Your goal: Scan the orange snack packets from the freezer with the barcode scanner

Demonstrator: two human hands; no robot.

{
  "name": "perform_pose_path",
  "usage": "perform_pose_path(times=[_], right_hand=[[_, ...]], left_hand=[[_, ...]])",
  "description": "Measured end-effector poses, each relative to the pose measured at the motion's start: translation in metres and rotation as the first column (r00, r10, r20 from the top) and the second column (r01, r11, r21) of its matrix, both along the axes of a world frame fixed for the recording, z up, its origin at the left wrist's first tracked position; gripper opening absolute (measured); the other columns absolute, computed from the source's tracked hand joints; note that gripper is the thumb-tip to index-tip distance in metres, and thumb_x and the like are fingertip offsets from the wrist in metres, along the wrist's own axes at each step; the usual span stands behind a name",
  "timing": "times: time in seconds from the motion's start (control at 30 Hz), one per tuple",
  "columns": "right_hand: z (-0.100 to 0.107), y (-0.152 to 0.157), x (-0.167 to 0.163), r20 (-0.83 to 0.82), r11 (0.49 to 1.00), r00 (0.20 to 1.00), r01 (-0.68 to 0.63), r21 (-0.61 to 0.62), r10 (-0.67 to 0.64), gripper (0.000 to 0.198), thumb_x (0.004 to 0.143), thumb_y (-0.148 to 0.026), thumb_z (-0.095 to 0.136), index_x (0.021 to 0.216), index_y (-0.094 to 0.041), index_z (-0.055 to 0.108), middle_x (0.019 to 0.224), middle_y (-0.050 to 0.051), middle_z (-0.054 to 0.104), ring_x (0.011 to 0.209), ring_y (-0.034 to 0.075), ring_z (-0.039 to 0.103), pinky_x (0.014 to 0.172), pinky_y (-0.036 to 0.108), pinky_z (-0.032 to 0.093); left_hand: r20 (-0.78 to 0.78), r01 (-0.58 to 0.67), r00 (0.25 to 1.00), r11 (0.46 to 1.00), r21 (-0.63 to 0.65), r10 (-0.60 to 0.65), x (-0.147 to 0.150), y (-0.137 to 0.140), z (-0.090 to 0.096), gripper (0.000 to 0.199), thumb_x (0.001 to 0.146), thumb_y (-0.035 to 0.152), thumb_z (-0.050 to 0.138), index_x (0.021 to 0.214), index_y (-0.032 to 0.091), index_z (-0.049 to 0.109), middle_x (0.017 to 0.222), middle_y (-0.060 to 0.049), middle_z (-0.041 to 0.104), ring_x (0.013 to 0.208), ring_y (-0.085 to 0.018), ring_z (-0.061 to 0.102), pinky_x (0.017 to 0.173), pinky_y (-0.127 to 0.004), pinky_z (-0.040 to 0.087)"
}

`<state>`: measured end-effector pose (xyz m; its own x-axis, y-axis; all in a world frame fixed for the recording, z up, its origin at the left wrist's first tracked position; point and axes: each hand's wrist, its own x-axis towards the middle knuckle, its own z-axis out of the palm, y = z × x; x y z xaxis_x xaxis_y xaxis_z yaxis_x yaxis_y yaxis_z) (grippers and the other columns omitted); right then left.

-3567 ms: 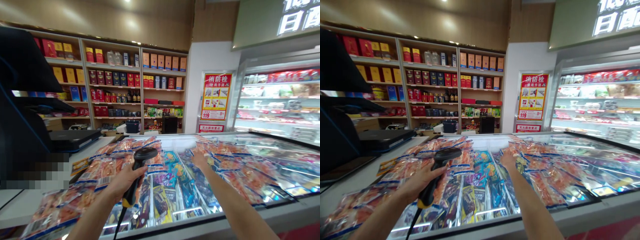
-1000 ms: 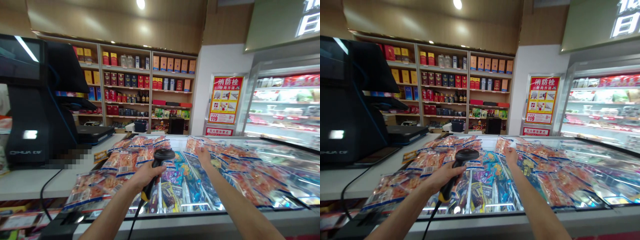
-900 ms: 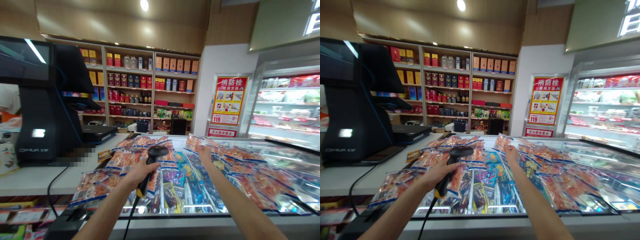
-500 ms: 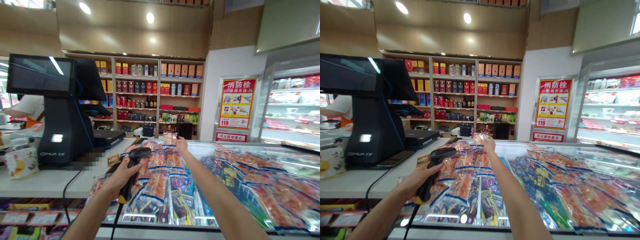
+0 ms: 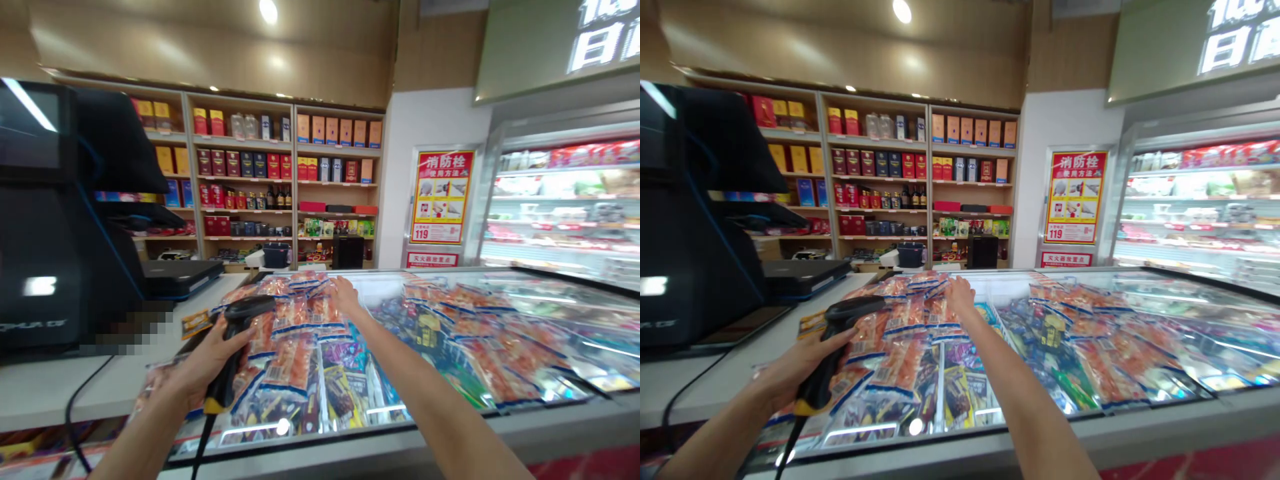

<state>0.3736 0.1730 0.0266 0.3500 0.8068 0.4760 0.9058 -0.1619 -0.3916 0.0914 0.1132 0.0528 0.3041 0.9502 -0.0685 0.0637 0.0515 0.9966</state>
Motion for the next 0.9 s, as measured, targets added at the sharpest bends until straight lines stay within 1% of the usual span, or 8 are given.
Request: perform_pose_path(times=[0.2, 0.4, 0.5, 0.53, 0.63, 0.73, 0.8, 0.9], right_hand=[[-0.031, -0.092, 0.08, 0.032, 0.981, 0.98, 0.194, 0.025, -0.195, 0.039, 0.081, -0.031, 0.036, 0.116, -0.02, 0.046, 0.126, 0.007, 0.041, 0.117, 0.019, 0.032, 0.094, 0.036, 0.026], [-0.065, -0.208, 0.141, 0.138, 0.893, 0.883, 0.445, 0.062, -0.45, 0.04, 0.078, -0.031, 0.039, 0.115, -0.018, 0.048, 0.126, 0.01, 0.04, 0.118, 0.025, 0.029, 0.094, 0.042, 0.023], [-0.081, -0.24, 0.156, 0.162, 0.842, 0.829, 0.539, 0.018, -0.535, 0.043, 0.077, -0.03, 0.04, 0.116, -0.014, 0.046, 0.125, 0.014, 0.04, 0.118, 0.028, 0.029, 0.093, 0.046, 0.023], [-0.087, -0.244, 0.159, 0.167, 0.843, 0.83, 0.539, 0.004, -0.531, 0.044, 0.076, -0.029, 0.04, 0.117, -0.012, 0.045, 0.126, 0.015, 0.039, 0.118, 0.028, 0.03, 0.093, 0.046, 0.024], [-0.099, -0.237, 0.155, 0.168, 0.914, 0.903, 0.405, -0.022, -0.395, 0.047, 0.073, -0.024, 0.044, 0.119, -0.012, 0.043, 0.124, 0.014, 0.042, 0.115, 0.025, 0.036, 0.093, 0.041, 0.027], [-0.101, -0.212, 0.135, 0.164, 0.994, 0.98, 0.11, -0.001, -0.108, 0.046, 0.072, -0.022, 0.044, 0.117, -0.013, 0.046, 0.118, 0.012, 0.049, 0.109, 0.021, 0.043, 0.093, 0.037, 0.029], [-0.096, -0.192, 0.117, 0.181, 0.995, 0.979, -0.099, 0.015, 0.095, 0.042, 0.072, -0.02, 0.043, 0.113, -0.016, 0.049, 0.115, 0.01, 0.052, 0.107, 0.019, 0.045, 0.092, 0.036, 0.03], [-0.084, -0.169, 0.096, 0.223, 0.946, 0.921, -0.325, -0.017, 0.32, 0.042, 0.068, -0.01, 0.04, 0.106, -0.019, 0.054, 0.109, 0.006, 0.057, 0.103, 0.017, 0.048, 0.09, 0.034, 0.031]], left_hand=[[-0.016, 0.207, 0.978, 0.976, 0.064, -0.207, 0.049, -0.012, -0.007, 0.03, 0.059, 0.039, 0.064, 0.066, 0.016, 0.046, 0.049, 0.005, 0.051, 0.042, -0.007, 0.045, 0.04, -0.017, 0.037], [-0.021, 0.397, 0.918, 0.917, 0.034, -0.397, 0.089, -0.032, -0.022, 0.031, 0.064, 0.044, 0.058, 0.061, 0.015, 0.047, 0.049, 0.003, 0.05, 0.043, -0.007, 0.045, 0.043, -0.019, 0.036], [-0.013, 0.455, 0.89, 0.889, 0.047, -0.455, 0.101, -0.038, -0.033, 0.031, 0.065, 0.044, 0.057, 0.059, 0.015, 0.047, 0.049, 0.003, 0.05, 0.043, -0.007, 0.045, 0.044, -0.019, 0.036], [-0.01, 0.463, 0.886, 0.885, 0.042, -0.464, 0.104, -0.039, -0.036, 0.031, 0.065, 0.044, 0.056, 0.059, 0.015, 0.048, 0.049, 0.003, 0.05, 0.043, -0.007, 0.045, 0.044, -0.02, 0.036], [0.016, 0.457, 0.889, 0.889, 0.024, -0.458, 0.109, -0.043, -0.04, 0.032, 0.064, 0.045, 0.057, 0.061, 0.015, 0.048, 0.051, 0.003, 0.051, 0.043, -0.007, 0.045, 0.045, -0.02, 0.036], [0.059, 0.422, 0.904, 0.906, 0.024, -0.423, 0.109, -0.049, -0.041, 0.031, 0.063, 0.045, 0.057, 0.062, 0.015, 0.047, 0.05, 0.003, 0.051, 0.042, -0.007, 0.044, 0.044, -0.02, 0.035], [0.084, 0.384, 0.919, 0.923, 0.021, -0.385, 0.108, -0.052, -0.042, 0.031, 0.063, 0.043, 0.058, 0.061, 0.015, 0.046, 0.049, 0.003, 0.051, 0.04, -0.007, 0.044, 0.043, -0.019, 0.034], [0.098, 0.359, 0.929, 0.933, 0.006, -0.357, 0.104, -0.051, -0.047, 0.03, 0.063, 0.042, 0.059, 0.061, 0.015, 0.046, 0.048, 0.003, 0.05, 0.04, -0.006, 0.044, 0.042, -0.019, 0.034]])
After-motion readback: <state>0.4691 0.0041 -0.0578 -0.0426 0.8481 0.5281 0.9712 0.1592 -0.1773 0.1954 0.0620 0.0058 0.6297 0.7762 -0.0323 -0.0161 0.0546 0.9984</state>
